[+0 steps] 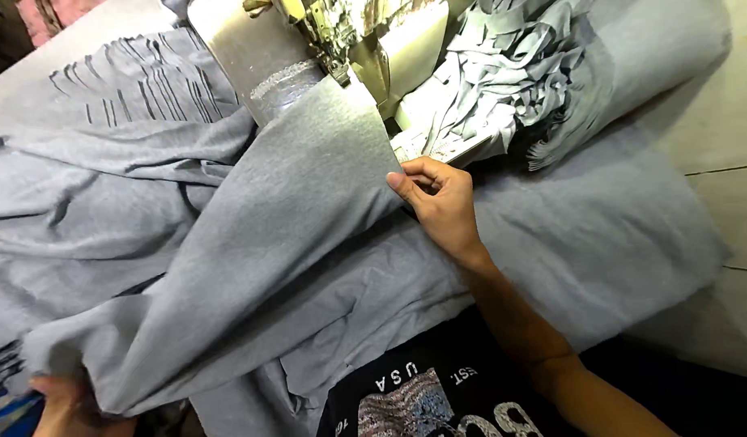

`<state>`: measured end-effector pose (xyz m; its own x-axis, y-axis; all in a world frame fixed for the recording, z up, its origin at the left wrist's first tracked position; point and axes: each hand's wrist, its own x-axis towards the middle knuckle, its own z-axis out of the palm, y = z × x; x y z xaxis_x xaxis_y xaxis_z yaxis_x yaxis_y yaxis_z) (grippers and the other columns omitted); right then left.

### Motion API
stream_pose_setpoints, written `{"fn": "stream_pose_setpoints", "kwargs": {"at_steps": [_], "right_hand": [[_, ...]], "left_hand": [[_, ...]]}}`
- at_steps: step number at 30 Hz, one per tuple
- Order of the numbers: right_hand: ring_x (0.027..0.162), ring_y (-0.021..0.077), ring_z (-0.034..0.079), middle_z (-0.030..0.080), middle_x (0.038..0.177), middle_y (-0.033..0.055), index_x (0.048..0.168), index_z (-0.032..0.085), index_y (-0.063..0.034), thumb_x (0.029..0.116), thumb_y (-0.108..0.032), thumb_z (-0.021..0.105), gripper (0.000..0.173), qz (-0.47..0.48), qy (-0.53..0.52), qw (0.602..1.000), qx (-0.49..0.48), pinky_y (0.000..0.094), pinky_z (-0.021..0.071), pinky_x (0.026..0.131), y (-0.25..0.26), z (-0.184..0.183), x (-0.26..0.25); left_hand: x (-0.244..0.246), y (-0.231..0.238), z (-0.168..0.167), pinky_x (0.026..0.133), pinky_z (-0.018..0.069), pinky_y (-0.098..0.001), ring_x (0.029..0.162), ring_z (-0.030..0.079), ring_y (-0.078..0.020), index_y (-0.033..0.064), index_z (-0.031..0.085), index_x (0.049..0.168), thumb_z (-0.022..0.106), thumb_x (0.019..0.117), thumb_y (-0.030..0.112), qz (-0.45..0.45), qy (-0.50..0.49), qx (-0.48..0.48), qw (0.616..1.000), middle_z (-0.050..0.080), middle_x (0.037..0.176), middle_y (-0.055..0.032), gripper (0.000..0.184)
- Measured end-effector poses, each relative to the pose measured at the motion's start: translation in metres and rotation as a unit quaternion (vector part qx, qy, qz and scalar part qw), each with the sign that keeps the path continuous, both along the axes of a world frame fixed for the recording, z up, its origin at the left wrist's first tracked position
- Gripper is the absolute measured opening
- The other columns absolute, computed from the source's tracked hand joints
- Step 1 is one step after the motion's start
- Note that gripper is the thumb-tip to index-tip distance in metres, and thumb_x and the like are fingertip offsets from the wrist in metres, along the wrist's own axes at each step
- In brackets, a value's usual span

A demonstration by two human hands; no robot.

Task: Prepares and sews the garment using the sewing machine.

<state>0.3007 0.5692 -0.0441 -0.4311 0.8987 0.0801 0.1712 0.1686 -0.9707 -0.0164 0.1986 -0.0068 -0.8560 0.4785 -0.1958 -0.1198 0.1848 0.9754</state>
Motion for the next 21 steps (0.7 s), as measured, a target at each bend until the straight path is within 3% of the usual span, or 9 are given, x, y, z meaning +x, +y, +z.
{"fn": "stream_pose_setpoints", "kwargs": {"at_steps": [2,3,4,5,7,10,14,21], "right_hand": [[0.065,0.0049,0.064,0.071,0.083,-0.0007,0.106,0.071,-0.0086,0.0972,-0.021,0.073,0.015,-0.026,-0.020,0.999,0.008,0.0206,0.0534,0.057,-0.006,-0.003,-0.001],[0.068,0.0047,0.065,0.071,0.084,-0.0011,0.107,0.071,-0.0086,0.0966,-0.022,0.073,0.017,-0.035,-0.027,0.999,0.007,0.0210,0.0544,0.059,-0.009,-0.006,0.000],[0.070,0.0046,0.066,0.071,0.084,-0.0016,0.109,0.071,-0.0088,0.0960,-0.023,0.074,0.019,-0.042,-0.032,0.999,0.004,0.0214,0.0554,0.061,-0.011,-0.009,0.001],[0.070,0.0044,0.066,0.071,0.083,-0.0022,0.110,0.071,-0.0091,0.0950,-0.024,0.075,0.022,-0.048,-0.036,0.998,-0.001,0.0216,0.0550,0.061,-0.014,-0.012,0.002],[0.071,0.0043,0.067,0.071,0.082,-0.0025,0.109,0.070,-0.0095,0.0927,-0.027,0.078,0.025,-0.058,-0.043,0.997,-0.004,0.0218,0.0558,0.063,-0.017,-0.018,0.004],[0.078,0.0056,0.069,0.073,0.088,-0.0014,0.100,0.072,-0.0087,0.0905,-0.025,0.080,0.021,-0.071,-0.040,0.997,0.011,0.0236,0.0601,0.072,-0.020,-0.024,0.005],[0.082,0.0076,0.069,0.075,0.089,-0.0023,0.093,0.077,-0.0107,0.0895,-0.024,0.081,0.014,-0.087,-0.041,0.994,0.043,0.0298,0.0577,0.079,-0.019,-0.027,0.008],[0.085,0.0076,0.069,0.075,0.091,-0.0027,0.096,0.077,-0.0098,0.0917,-0.021,0.078,0.012,-0.060,-0.022,0.997,0.041,0.0265,0.0579,0.079,-0.016,-0.022,0.017]], "left_hand": [[0.017,0.010,0.006,0.091,0.0555,-0.0188,0.102,0.067,0.0055,0.0310,0.067,0.115,0.055,0.1030,0.047,-0.086,-0.009,-0.070,0.994,0.074,0.106,0.0187,0.024],[0.019,0.011,0.005,0.083,0.0567,-0.0166,0.091,0.068,0.0074,0.0361,0.071,0.106,0.068,0.0922,0.055,-0.131,-0.014,-0.117,0.984,0.074,0.096,0.0211,0.024],[0.020,0.014,0.002,0.079,0.0575,-0.0168,0.085,0.069,0.0067,0.0351,0.071,0.103,0.075,0.0867,0.055,-0.151,-0.017,-0.148,0.977,0.074,0.092,0.0206,0.026],[0.024,0.018,-0.002,0.080,0.0582,-0.0177,0.085,0.069,0.0057,0.0289,0.068,0.107,0.076,0.0884,0.048,-0.147,-0.010,-0.166,0.975,0.074,0.092,0.0193,0.027],[0.034,0.026,-0.012,0.086,0.0566,-0.0176,0.091,0.067,0.0070,0.0137,0.057,0.117,0.062,0.0969,0.020,-0.093,0.034,-0.175,0.980,0.069,0.097,0.0182,0.022],[0.043,0.034,-0.031,0.091,0.0531,-0.0192,0.098,0.062,0.0061,0.0032,0.046,0.125,0.044,0.0948,-0.007,-0.001,0.120,-0.112,0.987,0.063,0.106,0.0142,0.032],[0.056,0.043,-0.029,0.101,0.0507,-0.0228,0.112,0.060,0.0025,-0.0082,0.034,0.139,0.037,0.0993,-0.007,0.084,0.160,-0.040,0.983,0.058,0.121,0.0033,0.040],[0.049,0.046,-0.013,0.100,0.0512,-0.0217,0.109,0.061,0.0031,-0.0061,0.035,0.140,0.034,0.1035,-0.003,0.108,0.141,-0.059,0.982,0.060,0.120,0.0037,0.036]]}}
